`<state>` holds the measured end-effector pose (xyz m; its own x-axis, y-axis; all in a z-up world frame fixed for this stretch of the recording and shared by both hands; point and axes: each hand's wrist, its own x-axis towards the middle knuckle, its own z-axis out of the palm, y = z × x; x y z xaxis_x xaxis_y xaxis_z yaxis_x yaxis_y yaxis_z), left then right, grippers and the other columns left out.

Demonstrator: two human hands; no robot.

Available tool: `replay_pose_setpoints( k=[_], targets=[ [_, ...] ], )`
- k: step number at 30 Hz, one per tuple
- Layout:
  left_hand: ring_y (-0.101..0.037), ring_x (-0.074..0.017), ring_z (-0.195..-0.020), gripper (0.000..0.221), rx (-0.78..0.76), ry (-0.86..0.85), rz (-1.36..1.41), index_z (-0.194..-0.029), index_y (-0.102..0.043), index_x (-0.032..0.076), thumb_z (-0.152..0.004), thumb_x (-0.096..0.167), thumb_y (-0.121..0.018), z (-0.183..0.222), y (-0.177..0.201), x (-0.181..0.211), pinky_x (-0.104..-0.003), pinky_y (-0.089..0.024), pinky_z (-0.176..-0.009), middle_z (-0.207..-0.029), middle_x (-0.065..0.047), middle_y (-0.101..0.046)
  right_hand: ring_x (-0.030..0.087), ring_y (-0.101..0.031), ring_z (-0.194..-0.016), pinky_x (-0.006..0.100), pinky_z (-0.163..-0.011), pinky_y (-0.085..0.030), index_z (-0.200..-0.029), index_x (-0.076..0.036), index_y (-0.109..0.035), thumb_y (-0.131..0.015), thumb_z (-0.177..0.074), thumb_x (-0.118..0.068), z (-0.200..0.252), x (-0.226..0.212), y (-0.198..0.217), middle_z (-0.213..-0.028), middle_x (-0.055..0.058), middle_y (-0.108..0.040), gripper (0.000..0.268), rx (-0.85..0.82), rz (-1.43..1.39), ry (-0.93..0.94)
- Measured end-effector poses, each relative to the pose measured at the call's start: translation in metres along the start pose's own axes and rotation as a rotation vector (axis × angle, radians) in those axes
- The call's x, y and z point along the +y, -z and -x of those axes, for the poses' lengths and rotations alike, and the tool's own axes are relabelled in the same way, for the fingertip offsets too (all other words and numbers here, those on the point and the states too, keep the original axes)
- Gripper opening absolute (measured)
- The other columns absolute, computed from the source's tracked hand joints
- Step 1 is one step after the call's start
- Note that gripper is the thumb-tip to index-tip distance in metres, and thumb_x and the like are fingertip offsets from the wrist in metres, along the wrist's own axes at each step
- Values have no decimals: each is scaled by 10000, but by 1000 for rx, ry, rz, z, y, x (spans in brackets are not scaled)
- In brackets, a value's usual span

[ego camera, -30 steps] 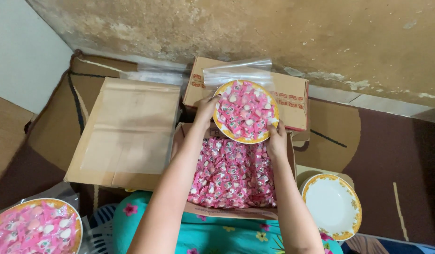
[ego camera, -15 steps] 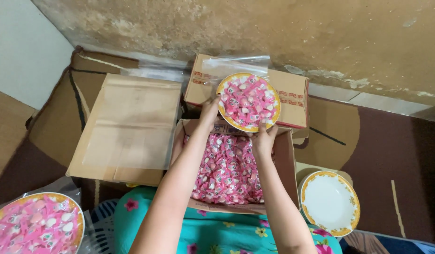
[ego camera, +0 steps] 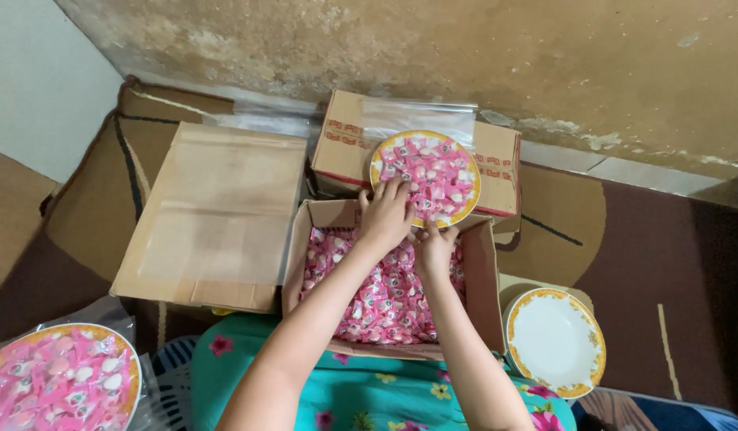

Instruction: The person fills small plastic bags with individual pink and white candies from a large cardboard box and places a plate on top of the filled bags.

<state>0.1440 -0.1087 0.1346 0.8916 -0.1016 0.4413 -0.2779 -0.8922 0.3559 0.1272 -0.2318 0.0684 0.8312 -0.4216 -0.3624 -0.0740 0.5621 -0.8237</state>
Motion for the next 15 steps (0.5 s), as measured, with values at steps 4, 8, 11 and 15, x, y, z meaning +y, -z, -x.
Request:
replay_pose_setpoints(
  k=[4,8,11,15],
  targets=[
    [-461,-224,-1355,493,19,-76,-63,-1370,-588,228,-898,370,-604,0,-12,1,-627,-323,-1099,-1392,-7,-546,172,-638,-807,435,-747,-674,-1317,-136,-361,-593,-1030,-141,31,-18,-6,-1113,84,-475,368,-24,36,-22],
    [-420,-358,-1406,541,-26,-109,-64,-1398,-583,176,-918,424,-616,-10,-23,-2,-713,-265,-1124,-1450,-63,-534,333,-706,-903,493,-817,-646,-1330,-95,-375,-567,-1049,-175,63,-60,-15,-1111,172,-482,350,-114,83,-61],
    [-433,-421,-1385,553,-47,-132,-45,-1386,-597,136,-921,434,-620,-21,-32,-6,-714,-287,-1125,-1458,-95,-518,435,-723,-951,550,-843,-624,-1296,-47,-395,-545,-1061,-204,62,-71,-4,-1069,172,-463,320,-156,110,-54],
    [-345,-451,-1452,587,-247,-105,-42,-1493,-505,138,-989,441,-518,-34,-29,-11,-678,-221,-1186,-1585,-100,-394,445,-737,-892,519,-802,-639,-1180,-72,-403,-543,-1058,-231,39,-75,12,-949,35,-389,245,-157,137,-17]
  ],
)
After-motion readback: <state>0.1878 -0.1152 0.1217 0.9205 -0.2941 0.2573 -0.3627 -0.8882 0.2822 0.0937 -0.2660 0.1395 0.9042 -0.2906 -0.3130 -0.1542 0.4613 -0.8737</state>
